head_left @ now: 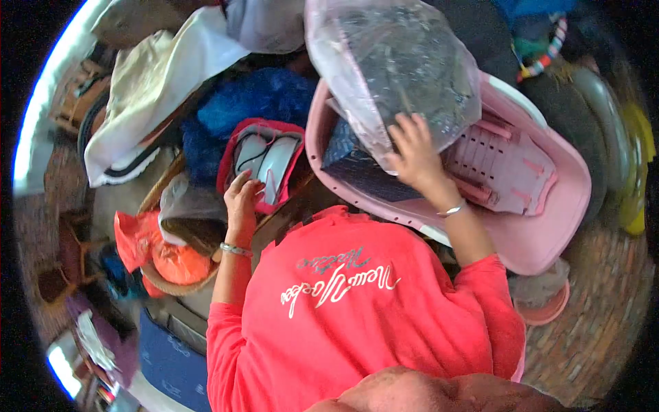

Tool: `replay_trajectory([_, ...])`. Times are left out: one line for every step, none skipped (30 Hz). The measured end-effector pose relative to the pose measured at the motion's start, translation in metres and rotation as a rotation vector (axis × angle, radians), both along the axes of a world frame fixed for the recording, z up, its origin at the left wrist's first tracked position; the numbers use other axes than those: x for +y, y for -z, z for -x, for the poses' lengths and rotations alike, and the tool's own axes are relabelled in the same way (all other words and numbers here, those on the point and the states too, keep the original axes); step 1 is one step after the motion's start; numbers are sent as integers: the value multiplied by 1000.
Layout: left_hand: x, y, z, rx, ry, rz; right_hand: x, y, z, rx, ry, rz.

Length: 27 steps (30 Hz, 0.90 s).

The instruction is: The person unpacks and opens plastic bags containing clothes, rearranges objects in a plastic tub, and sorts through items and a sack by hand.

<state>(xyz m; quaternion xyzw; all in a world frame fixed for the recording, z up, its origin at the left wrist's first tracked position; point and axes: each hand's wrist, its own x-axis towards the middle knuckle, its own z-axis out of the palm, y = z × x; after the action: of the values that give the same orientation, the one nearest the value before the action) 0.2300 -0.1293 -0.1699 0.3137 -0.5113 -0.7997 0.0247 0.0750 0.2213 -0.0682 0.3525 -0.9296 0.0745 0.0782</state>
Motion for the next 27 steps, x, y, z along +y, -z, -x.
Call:
replay_trajectory([14,-15,19,-9,67,43,-7,-1,-12,-58,59,-29])
replay_trajectory([28,-32,38,-16,131,88,-9,3,-22,-88,95,3])
replay_trajectory([43,-49,56,-22,219,150,-7,5,-23,-98,76,104])
replay_trajectory([55,-55,71,32,275,160,-1,6,-24,-107,54,205])
replay_trajectory([68,-62,85,77,304,160,8,6,-23,-97,85,215])
replay_trajectory([80,-66,99,120,334,160,18,7,-21,-82,129,336])
replay_trajectory([89,-62,112,147,347,129,27,7,-20,-62,171,456])
replay_trajectory([101,-61,124,130,330,120,38,4,-21,28,257,505])
replay_trajectory([113,-60,136,120,320,104,52,10,-19,17,343,595])
replay_trajectory([124,-56,147,110,305,89,70,24,-16,5,423,687])
replay_trajectory([131,-39,160,148,259,89,88,43,-10,-94,553,819])
replay_trajectory([138,-46,168,153,267,100,106,49,-4,-410,730,1003])
replay_trajectory([147,-57,174,174,283,41,113,58,1,-514,795,1296])
replay_trajectory([156,-64,179,194,298,-18,120,67,5,-620,849,1592])
replay_trajectory([164,-65,184,168,247,-12,129,68,11,-774,934,1680])
replay_trajectory([167,-64,188,171,251,-3,134,69,19,-773,930,1691])
replay_trajectory([166,-60,191,97,246,-22,137,71,27,-874,820,1806])
replay_trajectory([166,-58,194,22,236,-40,138,73,37,-977,698,1915])
replay_trajectory([167,-55,194,39,223,-47,138,75,47,-988,684,1922])
replay_trajectory([167,-52,193,43,214,-35,135,78,58,-1036,635,2016])
replay_trajectory([166,-50,193,48,201,-26,133,80,66,-1082,583,2108])
replay_trajectory([166,-47,192,51,189,-18,129,82,71,-1090,571,2110])
replay_trajectory([166,-45,192,44,179,10,126,84,76,-1103,551,2137])
replay_trajectory([165,-43,193,51,172,12,125,87,81,-1115,530,2161])
replay_trajectory([164,-41,193,38,169,54,124,90,87,-1187,541,2143])
replay_trajectory([163,-39,193,25,176,94,123,94,91,-1175,539,2148])
replay_trajectory([162,-39,192,19,169,55,119,92,92,-1182,541,2147])
